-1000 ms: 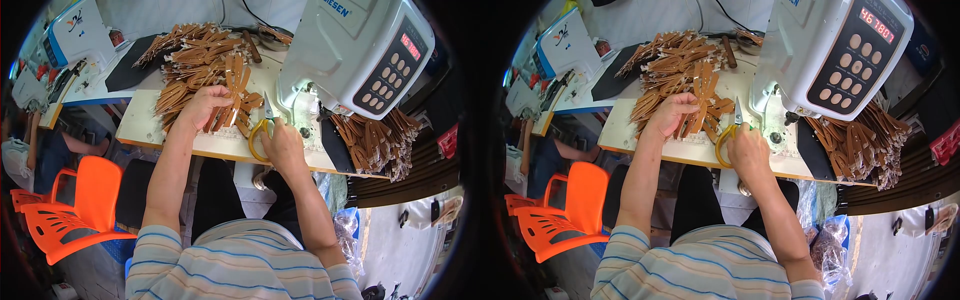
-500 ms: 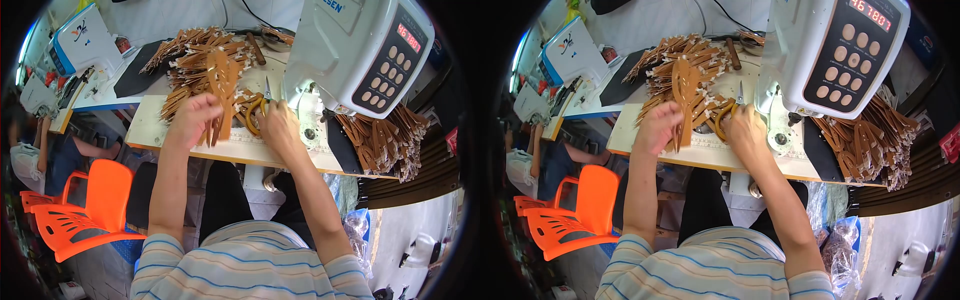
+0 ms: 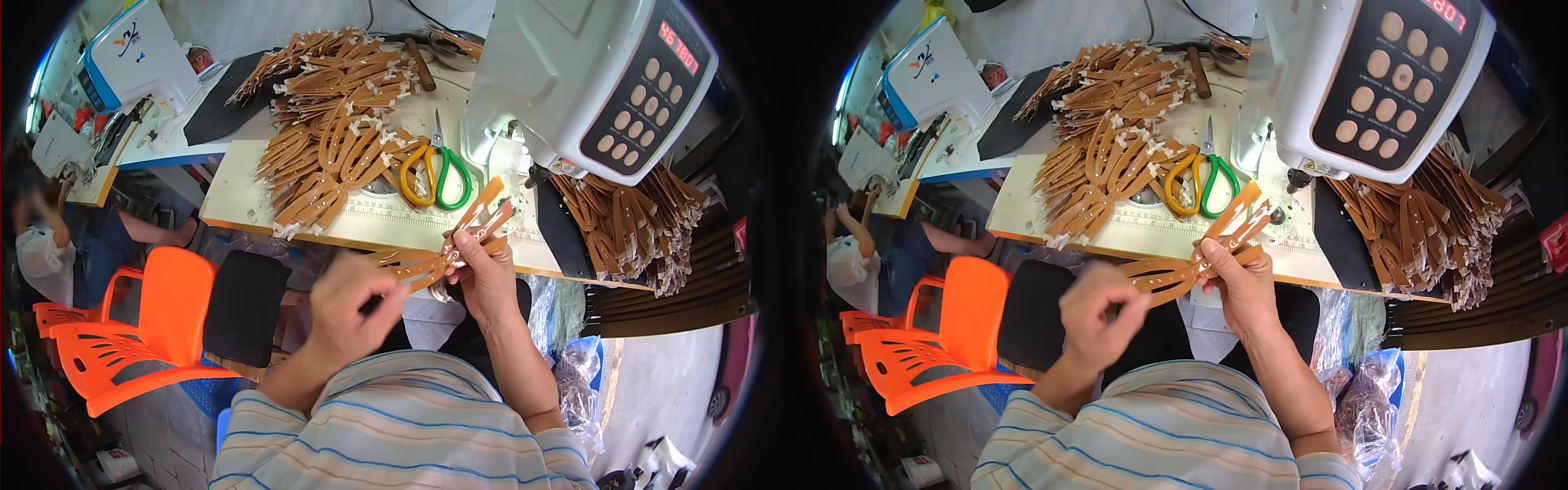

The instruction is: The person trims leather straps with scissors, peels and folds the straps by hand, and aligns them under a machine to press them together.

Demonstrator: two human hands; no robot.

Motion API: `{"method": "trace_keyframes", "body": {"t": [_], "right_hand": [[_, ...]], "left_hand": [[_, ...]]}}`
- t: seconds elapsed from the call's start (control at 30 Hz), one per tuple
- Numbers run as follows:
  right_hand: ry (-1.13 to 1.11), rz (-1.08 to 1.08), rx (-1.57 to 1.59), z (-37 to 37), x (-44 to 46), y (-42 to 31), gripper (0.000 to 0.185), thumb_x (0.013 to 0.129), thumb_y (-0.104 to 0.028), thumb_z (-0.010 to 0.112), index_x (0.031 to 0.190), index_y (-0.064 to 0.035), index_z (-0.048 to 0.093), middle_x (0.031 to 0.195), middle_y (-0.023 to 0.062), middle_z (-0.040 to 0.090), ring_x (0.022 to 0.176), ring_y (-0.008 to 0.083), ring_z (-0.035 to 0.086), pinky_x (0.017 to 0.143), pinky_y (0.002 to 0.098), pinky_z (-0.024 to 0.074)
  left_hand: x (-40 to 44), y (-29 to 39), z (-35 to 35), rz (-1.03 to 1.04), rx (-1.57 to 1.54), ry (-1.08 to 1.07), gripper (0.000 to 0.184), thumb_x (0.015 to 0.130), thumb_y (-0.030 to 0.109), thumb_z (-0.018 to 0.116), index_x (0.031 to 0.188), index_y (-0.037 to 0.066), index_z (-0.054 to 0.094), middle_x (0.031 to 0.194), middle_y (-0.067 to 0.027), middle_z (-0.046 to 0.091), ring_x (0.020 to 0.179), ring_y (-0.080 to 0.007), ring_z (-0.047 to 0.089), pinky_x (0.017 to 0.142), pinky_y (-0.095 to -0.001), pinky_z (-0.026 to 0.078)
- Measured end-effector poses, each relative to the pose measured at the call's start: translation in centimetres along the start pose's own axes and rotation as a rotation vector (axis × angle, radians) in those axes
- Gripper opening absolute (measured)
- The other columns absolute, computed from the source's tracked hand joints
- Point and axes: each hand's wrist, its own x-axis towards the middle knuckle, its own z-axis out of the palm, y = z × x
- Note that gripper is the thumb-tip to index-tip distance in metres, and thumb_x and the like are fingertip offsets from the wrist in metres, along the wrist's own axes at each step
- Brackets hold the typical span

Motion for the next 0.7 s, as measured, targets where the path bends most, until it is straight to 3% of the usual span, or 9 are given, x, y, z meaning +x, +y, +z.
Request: {"method": "trace_keyframes", "body": {"t": [0.07,0.1,0.2,0.33,0.37,0.47,0.53,0.6,0.7], "right_hand": [[-0.011,0.030,0.065,1.5,0.3,-0.3,0.022,0.087,-0.019,0.064,0.095,0.0014,0.063,0.074,0.0057,0.065,0.055,0.0109,0.060,0.045,0.0200,0.0468],[-0.018,0.032,0.063,2.1,0.6,0.2,0.022,0.087,-0.019,0.064,0.095,0.0014,0.063,0.074,0.0057,0.065,0.055,0.0109,0.060,0.045,0.0200,0.0468],[-0.131,0.122,0.167,3.5,1.8,1.6,0.026,0.088,-0.022,0.063,0.097,0.0019,0.063,0.076,0.0067,0.065,0.055,0.0116,0.060,0.045,0.0195,0.0464],[-0.262,0.239,0.059,4.3,2.8,1.6,0.025,0.090,-0.022,0.061,0.095,0.0021,0.064,0.078,0.0074,0.066,0.057,0.0129,0.061,0.047,0.0212,0.0476],[-0.262,0.236,0.047,4.3,3.3,1.2,0.025,0.090,-0.022,0.061,0.095,0.0021,0.064,0.078,0.0074,0.066,0.057,0.0129,0.061,0.047,0.0212,0.0476],[-0.136,-0.149,-0.523,3.9,6.1,-1.0,0.023,0.091,-0.021,0.058,0.093,0.0013,0.065,0.078,0.0091,0.067,0.063,0.0157,0.063,0.053,0.0258,0.0499],[0.130,-0.596,-1.137,5.2,9.2,-2.0,0.018,0.089,-0.016,0.058,0.091,0.0002,0.067,0.082,0.0113,0.067,0.071,0.0235,0.065,0.063,0.0314,0.0508],[0.149,-0.817,-1.369,5.0,13.7,-1.9,0.016,0.085,-0.013,0.059,0.093,-0.0019,0.067,0.087,0.0141,0.064,0.080,0.0308,0.063,0.072,0.0367,0.0498],[0.211,-0.787,-1.708,4.0,18.2,-1.0,0.016,0.082,-0.012,0.060,0.092,-0.0029,0.068,0.091,0.0160,0.063,0.086,0.0349,0.059,0.077,0.0416,0.0482]], "left_hand": [[-2.6,1.0,-1.0,-0.679,-0.505,-0.718,0.016,0.079,0.007,0.065,0.092,-0.001,0.062,0.085,-0.0082,0.065,0.074,-0.0170,0.061,0.062,-0.0279,0.046],[-3.2,1.0,-0.6,-0.681,-0.503,-0.711,0.016,0.079,0.007,0.065,0.092,-0.001,0.062,0.085,-0.0082,0.065,0.074,-0.0170,0.061,0.062,-0.0279,0.046],[-4.3,0.9,2.4,-1.028,-1.191,0.117,0.024,0.084,0.007,0.064,0.107,0.000,0.059,0.089,-0.0079,0.065,0.078,-0.0168,0.062,0.062,-0.0282,0.050],[-2.6,-2.1,1.3,-0.968,-1.132,0.445,0.025,0.088,0.008,0.058,0.111,-0.001,0.056,0.089,-0.0102,0.065,0.075,-0.0200,0.064,0.063,-0.0282,0.052],[-2.5,-3.0,0.7,-0.964,-1.143,0.452,0.025,0.088,0.008,0.058,0.111,-0.001,0.056,0.089,-0.0102,0.065,0.075,-0.0200,0.064,0.063,-0.0282,0.052],[-2.6,-6.0,-1.3,-0.958,-1.083,0.613,0.020,0.091,0.010,0.055,0.107,-0.002,0.057,0.089,-0.0141,0.066,0.071,-0.0213,0.065,0.061,-0.0288,0.052],[-2.5,-6.8,-2.3,-0.969,-1.105,0.649,0.019,0.091,0.010,0.055,0.106,-0.002,0.057,0.090,-0.0145,0.066,0.071,-0.0215,0.065,0.061,-0.0291,0.053],[-2.2,-7.1,-3.3,-0.972,-1.134,0.712,0.019,0.091,0.011,0.056,0.105,-0.002,0.057,0.090,-0.0153,0.066,0.070,-0.0221,0.066,0.060,-0.0297,0.054],[-2.4,-7.1,-3.8,-0.963,-1.137,0.675,0.018,0.091,0.011,0.055,0.104,-0.001,0.058,0.090,-0.0158,0.067,0.069,-0.0204,0.066,0.058,-0.0274,0.053]]}}
